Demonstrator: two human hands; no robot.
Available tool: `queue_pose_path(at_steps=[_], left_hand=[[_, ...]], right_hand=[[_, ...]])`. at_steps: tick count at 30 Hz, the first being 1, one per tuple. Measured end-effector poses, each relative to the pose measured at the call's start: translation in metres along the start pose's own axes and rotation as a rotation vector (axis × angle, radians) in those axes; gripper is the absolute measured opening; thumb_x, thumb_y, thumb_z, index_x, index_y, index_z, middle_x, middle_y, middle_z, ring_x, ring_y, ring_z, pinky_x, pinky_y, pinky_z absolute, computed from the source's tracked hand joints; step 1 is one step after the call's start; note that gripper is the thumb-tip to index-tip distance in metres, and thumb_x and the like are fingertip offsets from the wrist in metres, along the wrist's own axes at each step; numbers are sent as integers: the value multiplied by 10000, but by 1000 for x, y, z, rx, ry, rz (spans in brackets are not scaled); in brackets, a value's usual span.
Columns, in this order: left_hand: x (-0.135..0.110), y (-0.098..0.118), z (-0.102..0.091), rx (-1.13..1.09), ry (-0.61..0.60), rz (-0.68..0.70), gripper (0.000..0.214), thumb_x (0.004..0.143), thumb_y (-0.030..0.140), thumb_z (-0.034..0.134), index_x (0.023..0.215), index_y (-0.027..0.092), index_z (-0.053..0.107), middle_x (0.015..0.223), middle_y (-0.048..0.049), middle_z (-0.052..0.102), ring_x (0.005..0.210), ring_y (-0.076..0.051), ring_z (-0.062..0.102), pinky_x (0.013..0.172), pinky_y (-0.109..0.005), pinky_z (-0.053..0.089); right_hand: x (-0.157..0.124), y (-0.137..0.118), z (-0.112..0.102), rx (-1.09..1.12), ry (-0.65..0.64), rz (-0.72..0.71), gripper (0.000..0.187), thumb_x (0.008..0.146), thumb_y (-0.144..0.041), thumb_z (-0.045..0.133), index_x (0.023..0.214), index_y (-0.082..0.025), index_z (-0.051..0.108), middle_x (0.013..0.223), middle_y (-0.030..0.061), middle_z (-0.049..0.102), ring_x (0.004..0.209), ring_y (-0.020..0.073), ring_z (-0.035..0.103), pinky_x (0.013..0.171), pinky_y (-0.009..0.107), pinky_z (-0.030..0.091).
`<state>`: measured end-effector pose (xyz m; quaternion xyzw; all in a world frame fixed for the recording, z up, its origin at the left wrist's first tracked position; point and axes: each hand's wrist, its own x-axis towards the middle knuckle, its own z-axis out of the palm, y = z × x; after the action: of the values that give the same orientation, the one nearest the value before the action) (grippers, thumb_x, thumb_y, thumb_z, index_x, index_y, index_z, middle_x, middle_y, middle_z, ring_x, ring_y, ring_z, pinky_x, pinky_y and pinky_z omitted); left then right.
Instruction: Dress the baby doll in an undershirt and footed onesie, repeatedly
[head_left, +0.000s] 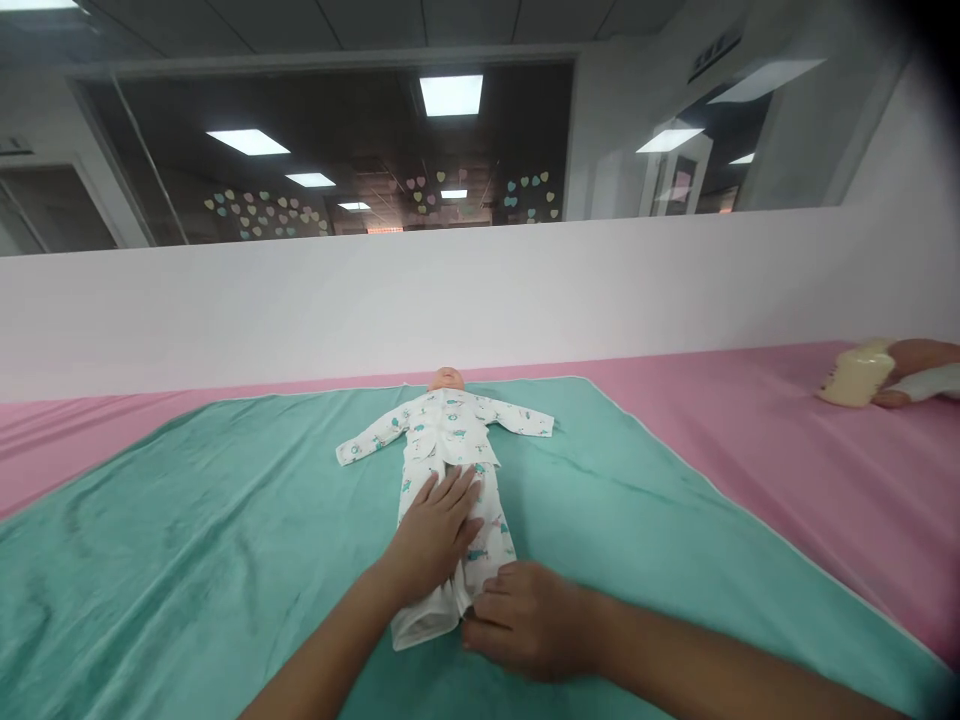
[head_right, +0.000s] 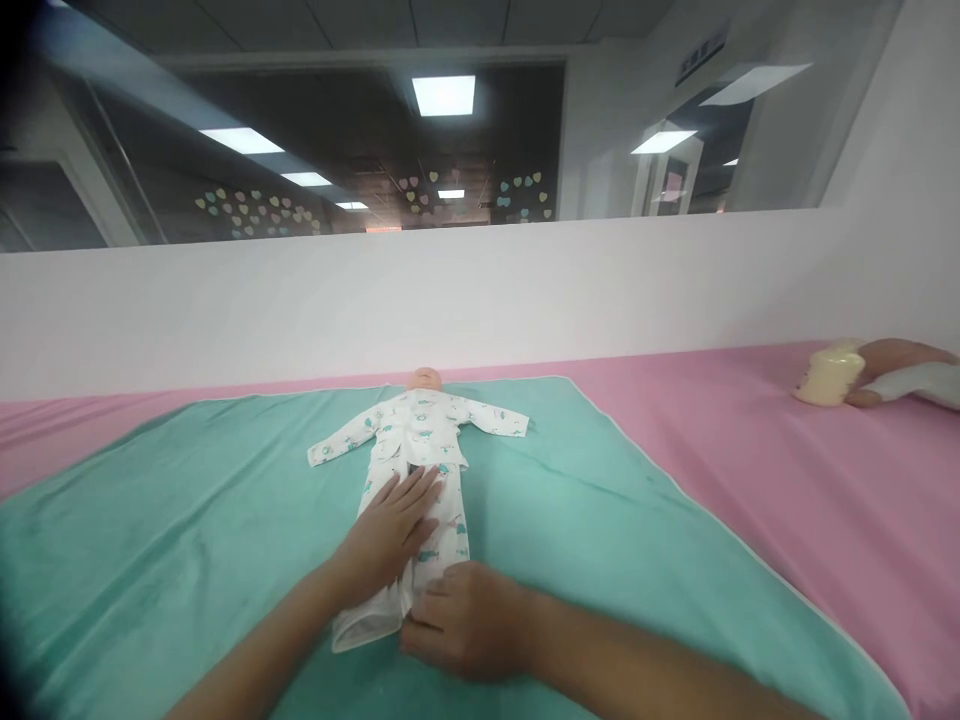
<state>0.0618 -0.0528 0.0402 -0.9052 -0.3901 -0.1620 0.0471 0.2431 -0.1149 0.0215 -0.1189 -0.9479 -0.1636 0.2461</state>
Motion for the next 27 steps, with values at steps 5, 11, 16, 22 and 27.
queue_pose_path(at_steps=[5, 11, 16, 22, 27], left_hand=[[-8, 6, 1, -17, 102, -176, 339, 922, 261, 361, 1210, 223, 535, 1273, -43, 567, 1249, -199, 434, 1100, -474, 209], [-1, -23, -4, -232, 413, -446, 288, 905, 296, 377, 1075, 220, 597, 1170, -65, 598, 1131, -209, 510, 972, -393, 397], [-4, -74, 11, -348, 444, -578, 370, 874, 294, 397, 1228, 225, 476, 1268, -68, 518, 1135, -221, 501, 892, -368, 450], [-2, -88, 24, -348, 314, -708, 267, 846, 238, 421, 1089, 209, 527, 1074, -58, 612, 920, -193, 583, 764, -317, 457], [0, -82, 20, -144, 285, -654, 201, 900, 265, 340, 904, 213, 534, 947, -62, 613, 854, -209, 571, 666, -298, 409]], right_hand=[[4, 13, -7, 283, 175, 388, 152, 881, -209, 449, 959, -192, 578, 936, 61, 626, 869, 173, 542, 796, 357, 440], [-6, 41, 7, 631, 261, 770, 228, 893, -268, 442, 1086, -247, 562, 1087, 49, 608, 1033, 177, 543, 901, 358, 441], [-6, 93, 38, 439, 129, 1198, 372, 815, -262, 504, 1180, -222, 448, 1162, 72, 549, 898, 178, 585, 759, 307, 446], [13, 126, 58, 60, -146, 1062, 170, 866, -217, 401, 956, -193, 544, 984, 79, 598, 812, 188, 568, 683, 277, 369], [6, 119, 57, -9, -117, 1054, 323, 931, -304, 276, 760, -191, 526, 820, 60, 598, 769, 176, 540, 651, 274, 329]])
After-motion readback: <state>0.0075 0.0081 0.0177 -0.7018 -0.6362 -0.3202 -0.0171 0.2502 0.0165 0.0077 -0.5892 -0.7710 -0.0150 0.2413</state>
